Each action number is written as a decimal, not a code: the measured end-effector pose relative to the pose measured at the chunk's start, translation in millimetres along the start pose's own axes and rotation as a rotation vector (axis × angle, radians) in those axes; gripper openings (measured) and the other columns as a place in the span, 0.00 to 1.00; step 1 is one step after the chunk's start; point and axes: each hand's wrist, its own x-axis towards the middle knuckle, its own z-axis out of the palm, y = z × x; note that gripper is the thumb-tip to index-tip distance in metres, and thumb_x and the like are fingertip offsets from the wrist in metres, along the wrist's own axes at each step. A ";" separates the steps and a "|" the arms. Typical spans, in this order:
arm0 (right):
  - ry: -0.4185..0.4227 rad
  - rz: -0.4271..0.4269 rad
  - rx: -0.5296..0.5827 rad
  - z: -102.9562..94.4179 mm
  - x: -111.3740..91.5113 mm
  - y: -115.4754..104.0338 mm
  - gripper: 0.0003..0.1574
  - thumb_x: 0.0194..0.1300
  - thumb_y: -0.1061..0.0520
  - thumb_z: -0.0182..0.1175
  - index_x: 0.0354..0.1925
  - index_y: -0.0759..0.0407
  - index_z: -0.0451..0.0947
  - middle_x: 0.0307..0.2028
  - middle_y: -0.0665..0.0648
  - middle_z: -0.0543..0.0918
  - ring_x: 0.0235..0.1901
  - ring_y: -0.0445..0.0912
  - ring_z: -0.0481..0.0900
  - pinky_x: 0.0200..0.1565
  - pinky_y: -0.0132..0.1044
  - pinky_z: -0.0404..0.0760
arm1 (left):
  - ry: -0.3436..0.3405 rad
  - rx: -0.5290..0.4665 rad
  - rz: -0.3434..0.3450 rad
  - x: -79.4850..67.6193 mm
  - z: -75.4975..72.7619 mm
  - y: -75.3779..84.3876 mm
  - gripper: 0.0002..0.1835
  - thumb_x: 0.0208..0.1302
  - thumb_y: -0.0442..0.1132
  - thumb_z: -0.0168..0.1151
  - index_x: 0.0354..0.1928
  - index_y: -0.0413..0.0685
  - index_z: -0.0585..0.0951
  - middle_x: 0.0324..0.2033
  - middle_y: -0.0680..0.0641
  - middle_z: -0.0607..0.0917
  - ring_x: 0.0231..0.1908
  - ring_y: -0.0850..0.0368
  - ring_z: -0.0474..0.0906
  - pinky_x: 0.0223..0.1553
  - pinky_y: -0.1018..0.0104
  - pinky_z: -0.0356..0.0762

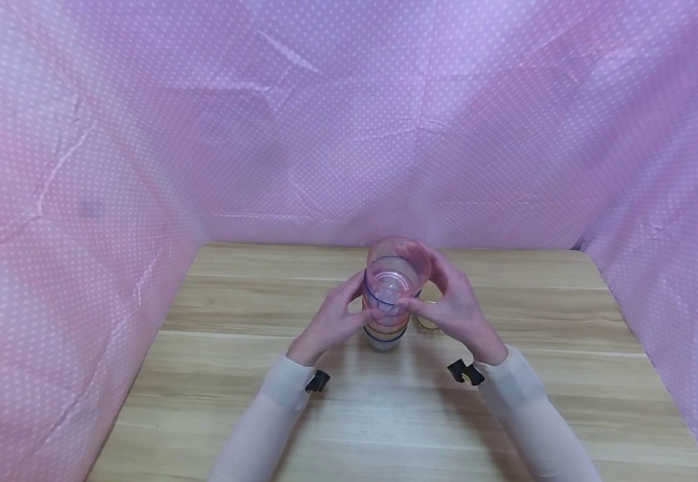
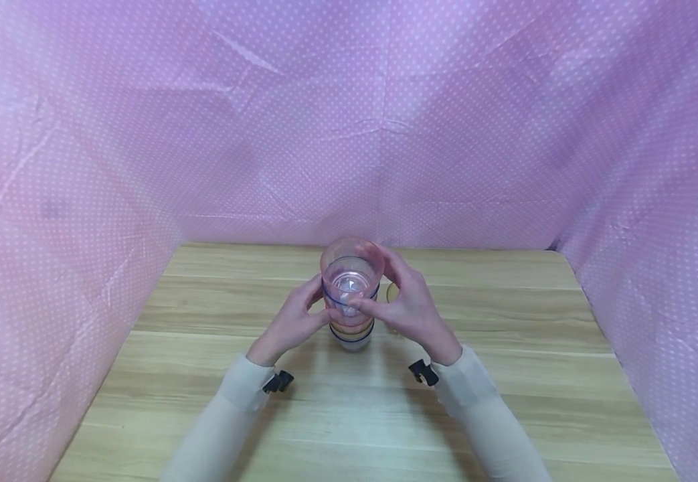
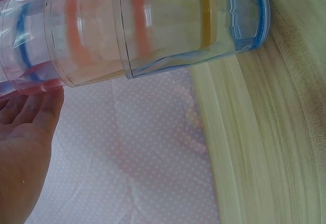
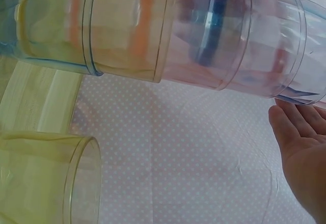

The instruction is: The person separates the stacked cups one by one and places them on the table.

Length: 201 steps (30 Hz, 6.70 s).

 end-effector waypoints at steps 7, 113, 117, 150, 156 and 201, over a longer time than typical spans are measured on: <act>0.037 0.003 0.040 0.4 1.5 -3.1 0.53 0.48 0.78 0.76 0.71 0.67 0.68 0.64 0.69 0.78 0.65 0.47 0.77 0.64 0.34 0.77 | 0.005 0.023 0.006 0.9 -0.8 -2.3 0.39 0.66 0.36 0.73 0.76 0.44 0.67 0.65 0.41 0.80 0.67 0.47 0.75 0.70 0.52 0.72; 0.285 0.285 -0.025 -105.7 -97.5 35.1 0.56 0.50 0.86 0.67 0.72 0.67 0.56 0.60 0.58 0.76 0.61 0.37 0.78 0.62 0.26 0.76 | 0.035 -0.008 0.136 -4.4 5.3 -10.2 0.48 0.68 0.72 0.54 0.76 0.41 0.67 0.68 0.41 0.77 0.63 0.43 0.79 0.69 0.47 0.74; 0.273 0.294 -0.055 -108.4 -99.5 39.1 0.56 0.51 0.85 0.67 0.72 0.67 0.56 0.60 0.57 0.76 0.61 0.36 0.77 0.62 0.26 0.76 | 0.035 -0.006 0.134 -4.5 5.0 -10.0 0.48 0.68 0.72 0.54 0.76 0.41 0.67 0.68 0.41 0.77 0.63 0.43 0.78 0.68 0.47 0.74; 0.094 0.553 -0.361 -118.7 -110.9 69.6 0.56 0.61 0.57 0.78 0.74 0.71 0.55 0.69 0.69 0.73 0.64 0.59 0.73 0.57 0.12 0.68 | 0.029 -0.014 0.125 -5.5 4.9 -10.6 0.47 0.69 0.71 0.53 0.77 0.42 0.66 0.69 0.42 0.76 0.63 0.44 0.78 0.69 0.50 0.74; 0.077 0.563 -0.349 -118.3 -114.0 74.0 0.56 0.60 0.57 0.78 0.73 0.71 0.55 0.68 0.70 0.73 0.64 0.61 0.72 0.57 0.12 0.69 | 0.026 -0.021 0.126 -5.1 4.7 -9.7 0.47 0.69 0.71 0.53 0.76 0.42 0.66 0.69 0.42 0.76 0.63 0.44 0.79 0.69 0.50 0.74; -0.026 0.564 -0.406 -117.6 -121.3 90.5 0.63 0.59 0.55 0.78 0.77 0.73 0.49 0.68 0.75 0.71 0.64 0.69 0.72 0.62 0.25 0.75 | 0.025 0.004 0.135 -7.0 7.9 -13.6 0.48 0.72 0.70 0.50 0.78 0.39 0.62 0.72 0.42 0.73 0.69 0.45 0.72 0.70 0.49 0.71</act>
